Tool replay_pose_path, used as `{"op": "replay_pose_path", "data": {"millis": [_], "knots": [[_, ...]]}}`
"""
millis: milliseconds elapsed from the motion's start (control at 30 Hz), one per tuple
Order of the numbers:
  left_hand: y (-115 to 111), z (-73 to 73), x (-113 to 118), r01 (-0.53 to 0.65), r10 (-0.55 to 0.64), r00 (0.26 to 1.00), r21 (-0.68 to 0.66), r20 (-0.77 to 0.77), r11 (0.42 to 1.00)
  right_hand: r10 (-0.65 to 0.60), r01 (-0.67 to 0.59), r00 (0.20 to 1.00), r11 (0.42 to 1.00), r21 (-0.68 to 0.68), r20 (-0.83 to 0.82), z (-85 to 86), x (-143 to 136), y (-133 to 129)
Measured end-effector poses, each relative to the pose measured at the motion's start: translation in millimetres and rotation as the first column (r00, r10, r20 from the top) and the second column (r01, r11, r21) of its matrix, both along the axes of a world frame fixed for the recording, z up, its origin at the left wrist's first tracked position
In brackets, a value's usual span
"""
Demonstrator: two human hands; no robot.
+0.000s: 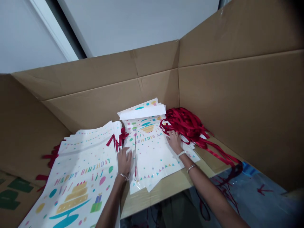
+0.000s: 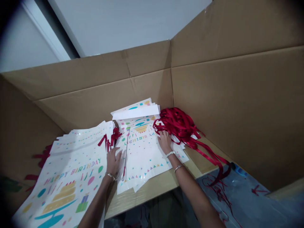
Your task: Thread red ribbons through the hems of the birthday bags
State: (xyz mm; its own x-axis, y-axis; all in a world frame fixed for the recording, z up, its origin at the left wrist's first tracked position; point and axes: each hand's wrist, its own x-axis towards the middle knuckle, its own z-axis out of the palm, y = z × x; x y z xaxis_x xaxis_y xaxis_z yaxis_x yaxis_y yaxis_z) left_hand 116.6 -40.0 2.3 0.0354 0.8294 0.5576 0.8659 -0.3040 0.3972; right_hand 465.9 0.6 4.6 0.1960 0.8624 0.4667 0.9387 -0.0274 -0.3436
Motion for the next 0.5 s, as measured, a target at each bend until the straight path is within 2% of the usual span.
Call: {"op": "replay_pose_path", "data": {"millis": [33,100,200,267,400,500], "knots": [[0.2,-2.9,13.9,0.039,-0.039,0.999,0.012,0.027,0.999,-0.021,0.021,1.000,1.000,-0.021,-0.001,0.5,3.6,2.0],[2.6,-7.3,27.2,0.096,-0.097,0.994,0.032,0.049,0.995,-0.057,0.056,0.998,0.996,-0.065,-0.007,1.3,9.0,5.3],[6.3,-10.8,24.7,0.129,-0.132,0.989,0.050,0.069,0.990,-0.083,0.082,0.996,0.993,-0.082,-0.012,3.1,13.2,7.8],[4.5,-9.5,21.7,0.114,-0.121,0.987,0.073,0.110,0.991,-0.066,0.065,0.998,0.997,-0.039,-0.018,5.9,12.7,7.4],[-10.9,4.7,34.5,0.165,-0.182,0.944,0.083,0.275,0.983,0.053,-0.047,0.997,0.994,0.098,-0.060,13.9,-3.5,-1.5],[-22.9,16.5,54.7,0.324,-0.237,0.816,-0.079,0.528,0.943,0.252,-0.231,0.964,0.952,0.199,-0.090,17.1,-33.6,-16.4]]}}
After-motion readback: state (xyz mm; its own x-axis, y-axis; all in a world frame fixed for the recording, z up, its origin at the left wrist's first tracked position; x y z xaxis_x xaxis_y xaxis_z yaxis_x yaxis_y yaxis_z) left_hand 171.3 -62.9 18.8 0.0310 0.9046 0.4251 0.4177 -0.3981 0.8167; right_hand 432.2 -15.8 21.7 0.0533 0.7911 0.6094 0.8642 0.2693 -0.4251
